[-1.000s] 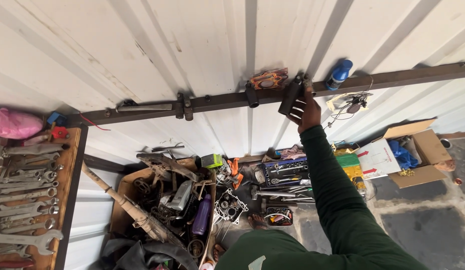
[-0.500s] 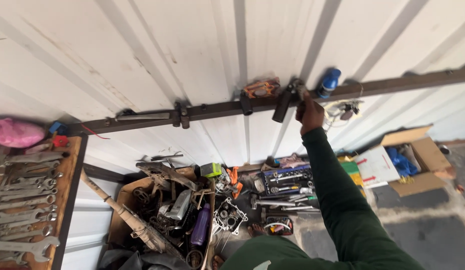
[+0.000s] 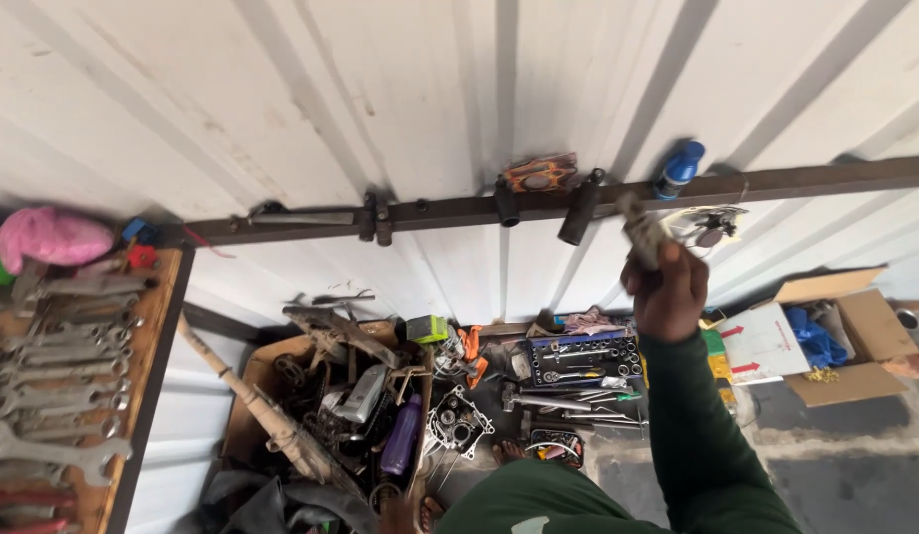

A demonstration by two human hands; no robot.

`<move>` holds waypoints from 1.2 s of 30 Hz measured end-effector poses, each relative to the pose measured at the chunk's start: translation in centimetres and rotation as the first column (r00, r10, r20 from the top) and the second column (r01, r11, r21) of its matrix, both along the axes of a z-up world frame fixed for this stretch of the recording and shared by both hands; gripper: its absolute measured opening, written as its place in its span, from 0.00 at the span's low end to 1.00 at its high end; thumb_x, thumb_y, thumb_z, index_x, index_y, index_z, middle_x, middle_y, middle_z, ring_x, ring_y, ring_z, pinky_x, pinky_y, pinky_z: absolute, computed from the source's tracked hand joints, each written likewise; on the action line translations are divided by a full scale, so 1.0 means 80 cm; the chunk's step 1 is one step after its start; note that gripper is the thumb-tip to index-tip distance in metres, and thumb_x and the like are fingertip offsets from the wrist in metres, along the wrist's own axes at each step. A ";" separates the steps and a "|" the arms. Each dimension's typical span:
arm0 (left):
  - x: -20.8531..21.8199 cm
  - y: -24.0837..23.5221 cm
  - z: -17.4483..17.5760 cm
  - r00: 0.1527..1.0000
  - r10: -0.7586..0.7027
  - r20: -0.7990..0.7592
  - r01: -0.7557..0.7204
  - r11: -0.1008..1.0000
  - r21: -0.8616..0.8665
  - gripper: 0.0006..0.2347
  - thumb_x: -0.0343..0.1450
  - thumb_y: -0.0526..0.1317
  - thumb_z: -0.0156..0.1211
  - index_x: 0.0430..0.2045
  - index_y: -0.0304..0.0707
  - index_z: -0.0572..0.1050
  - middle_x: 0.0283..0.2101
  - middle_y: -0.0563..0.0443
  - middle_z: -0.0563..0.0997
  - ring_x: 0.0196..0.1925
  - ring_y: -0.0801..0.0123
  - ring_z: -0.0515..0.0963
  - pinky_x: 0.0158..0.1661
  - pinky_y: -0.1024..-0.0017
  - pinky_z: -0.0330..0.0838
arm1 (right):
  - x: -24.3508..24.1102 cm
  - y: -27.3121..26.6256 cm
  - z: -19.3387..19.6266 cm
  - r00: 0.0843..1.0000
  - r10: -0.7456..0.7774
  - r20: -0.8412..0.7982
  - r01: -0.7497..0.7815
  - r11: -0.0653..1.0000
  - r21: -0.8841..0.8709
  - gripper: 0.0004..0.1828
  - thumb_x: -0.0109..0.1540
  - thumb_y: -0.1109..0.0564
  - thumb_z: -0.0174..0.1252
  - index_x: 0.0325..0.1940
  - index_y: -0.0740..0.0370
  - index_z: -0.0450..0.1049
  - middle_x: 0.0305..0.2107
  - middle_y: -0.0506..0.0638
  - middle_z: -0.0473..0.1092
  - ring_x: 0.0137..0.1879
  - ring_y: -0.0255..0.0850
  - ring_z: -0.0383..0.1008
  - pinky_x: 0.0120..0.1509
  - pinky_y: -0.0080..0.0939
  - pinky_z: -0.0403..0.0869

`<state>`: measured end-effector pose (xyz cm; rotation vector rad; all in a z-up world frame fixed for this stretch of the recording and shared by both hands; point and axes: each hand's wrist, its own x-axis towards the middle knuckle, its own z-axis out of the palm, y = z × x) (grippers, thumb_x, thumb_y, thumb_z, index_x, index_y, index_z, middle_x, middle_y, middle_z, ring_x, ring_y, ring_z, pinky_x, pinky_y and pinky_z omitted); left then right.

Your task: The person fits a piston into a small engine cylinder assembly on the workbench, tapping it with a mallet to seat it. They then pick up wrenches from the tool board, tighten fasteners on the engine parts, and continue handling and adjusting the engine components by hand.

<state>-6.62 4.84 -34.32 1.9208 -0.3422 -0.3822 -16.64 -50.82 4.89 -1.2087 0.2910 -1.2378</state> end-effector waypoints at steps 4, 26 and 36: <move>0.055 -0.185 0.233 0.995 0.098 -0.002 -0.098 0.995 -0.008 0.14 0.71 0.41 0.61 0.48 0.33 0.78 0.45 0.41 0.85 0.46 0.58 0.85 0.45 0.63 0.80 | 0.004 0.044 -0.058 0.956 0.290 -0.040 -0.274 0.935 0.227 0.26 0.74 0.41 0.48 0.39 0.68 0.71 0.23 0.51 0.66 0.26 0.36 0.64 0.31 0.36 0.62; 0.021 -0.198 0.404 0.948 0.194 0.251 -0.101 0.935 -0.339 0.19 0.82 0.46 0.43 0.44 0.33 0.82 0.12 0.56 0.65 0.14 0.81 0.62 0.19 0.69 0.53 | 0.078 0.256 0.000 0.671 0.580 -0.463 -0.729 0.401 -0.555 0.34 0.72 0.40 0.55 0.66 0.74 0.58 0.48 0.67 0.66 0.52 0.50 0.70 0.50 0.44 0.73; 0.022 -0.135 0.387 0.898 0.310 0.311 -0.211 0.926 -0.314 0.18 0.82 0.46 0.43 0.46 0.33 0.82 0.12 0.52 0.67 0.13 0.75 0.65 0.20 0.68 0.59 | 0.109 0.302 -0.057 0.066 0.790 -0.610 -0.908 0.302 0.292 0.26 0.66 0.51 0.59 0.65 0.69 0.69 0.35 0.52 0.76 0.37 0.35 0.75 0.40 0.37 0.75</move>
